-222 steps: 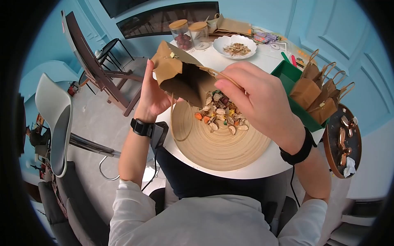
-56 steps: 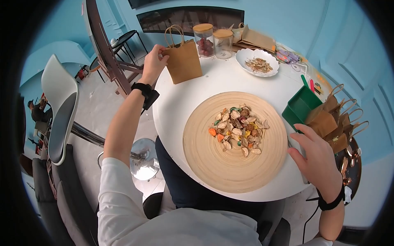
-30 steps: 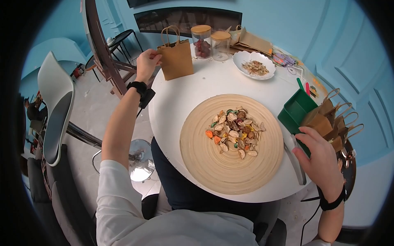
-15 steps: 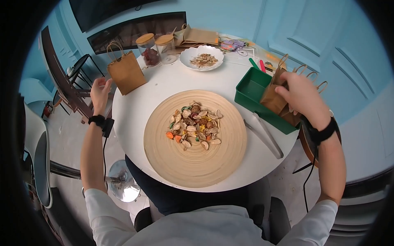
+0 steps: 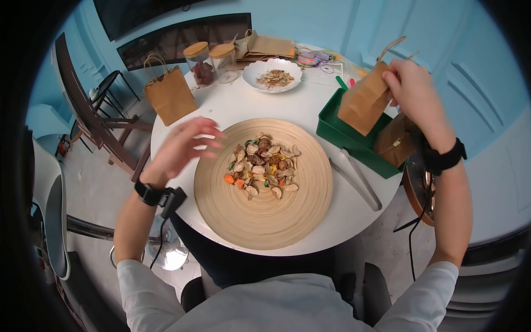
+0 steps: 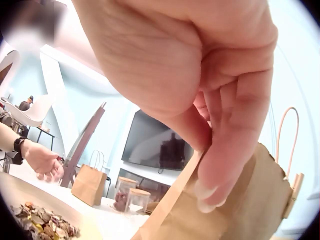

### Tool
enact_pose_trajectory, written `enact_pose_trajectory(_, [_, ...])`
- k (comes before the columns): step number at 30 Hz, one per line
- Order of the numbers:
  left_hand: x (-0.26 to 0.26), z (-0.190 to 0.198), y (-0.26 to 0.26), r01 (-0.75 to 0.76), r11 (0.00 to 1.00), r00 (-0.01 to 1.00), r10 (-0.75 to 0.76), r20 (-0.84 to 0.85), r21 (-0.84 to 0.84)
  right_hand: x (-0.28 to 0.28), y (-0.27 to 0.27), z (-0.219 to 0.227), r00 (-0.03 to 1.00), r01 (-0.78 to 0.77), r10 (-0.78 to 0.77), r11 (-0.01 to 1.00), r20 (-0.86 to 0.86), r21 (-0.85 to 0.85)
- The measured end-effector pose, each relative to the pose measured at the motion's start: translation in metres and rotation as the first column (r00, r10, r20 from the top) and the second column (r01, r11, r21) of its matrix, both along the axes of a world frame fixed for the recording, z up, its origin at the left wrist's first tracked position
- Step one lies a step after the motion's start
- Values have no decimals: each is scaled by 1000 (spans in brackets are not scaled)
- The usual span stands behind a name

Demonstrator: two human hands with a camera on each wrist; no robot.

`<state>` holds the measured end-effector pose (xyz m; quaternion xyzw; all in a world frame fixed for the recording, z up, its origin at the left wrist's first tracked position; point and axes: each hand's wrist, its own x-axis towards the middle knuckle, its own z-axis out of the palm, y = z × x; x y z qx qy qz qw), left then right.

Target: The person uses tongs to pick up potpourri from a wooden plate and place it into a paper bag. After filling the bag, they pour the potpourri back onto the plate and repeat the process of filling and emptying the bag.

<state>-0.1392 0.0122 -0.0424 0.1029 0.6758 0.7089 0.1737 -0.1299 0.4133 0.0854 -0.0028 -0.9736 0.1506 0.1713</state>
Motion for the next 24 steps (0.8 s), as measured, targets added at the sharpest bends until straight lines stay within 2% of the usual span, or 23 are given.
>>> enact_pose_trajectory(3, [14, 7, 45, 233, 953, 945, -269, 186, 192, 15, -21, 12, 968, -148, 129, 986, -217, -74])
enact_pose_trajectory(4, [14, 6, 56, 222, 956, 949, -257, 183, 193, 21, -30, 10, 965, -160, 141, 984, -220, -72])
enact_pose_trajectory(6, [7, 1, 73, 278, 814, 808, -485, 334, 510, 36, -48, 4, 857, -353, 307, 935, -414, -36])
enact_pose_trajectory(7, [4, -2, 79, 264, 820, 818, -470, 333, 508, 46, -58, 0, 824, -400, 371, 916, -428, 24])
enact_pose_trajectory(8, [0, -5, 84, 242, 772, 802, -500, 327, 588, 57, -67, -4, 787, -444, 433, 892, -439, 83])
enact_pose_trajectory(9, [-1, -5, 86, 218, 718, 785, -531, 318, 661, 67, -74, -10, 778, -421, 460, 887, -428, 188])
enact_pose_trajectory(10, [1, -4, 85, 207, 726, 794, -516, 320, 656, 75, -82, -17, 734, -477, 537, 843, -415, 247])
enact_pose_trajectory(11, [3, -4, 85, 179, 735, 857, -443, 262, 654, 84, -86, -21, 664, -542, 638, 770, -390, 337])
enact_pose_trajectory(12, [5, -4, 83, 153, 743, 908, -366, 204, 652, 86, -89, -31, 552, -585, 733, 680, -397, 442])
enact_pose_trajectory(14, [9, -9, 72, 101, 779, 910, -324, 260, 619, 100, -100, -36, 519, -659, 783, 622, -343, 422])
enact_pose_trajectory(16, [11, -17, 60, 136, 674, 866, -437, 244, 726, 106, -107, -42, 523, -682, 788, 615, -325, 396])
enact_pose_trajectory(17, [14, -18, 54, 151, 673, 846, -467, 258, 724, 107, -109, -45, 527, -697, 795, 606, -298, 383])
enact_pose_trajectory(18, [16, -19, 50, 143, 681, 847, -460, 267, 718, 106, -111, -47, 525, -703, 795, 606, -304, 373])
enact_pose_trajectory(20, [19, -26, 42, 79, 693, 861, -410, 302, 716, 102, -114, -52, 441, -738, 839, 542, -319, 403])
enact_pose_trajectory(22, [15, -34, 27, 75, 691, 857, -413, 307, 719, 104, -116, -57, 445, -752, 844, 533, -299, 387])
enact_pose_trajectory(24, [14, -35, 18, 84, 604, 857, -449, 252, 792, 108, -112, -59, 450, -764, 849, 526, -275, 373])
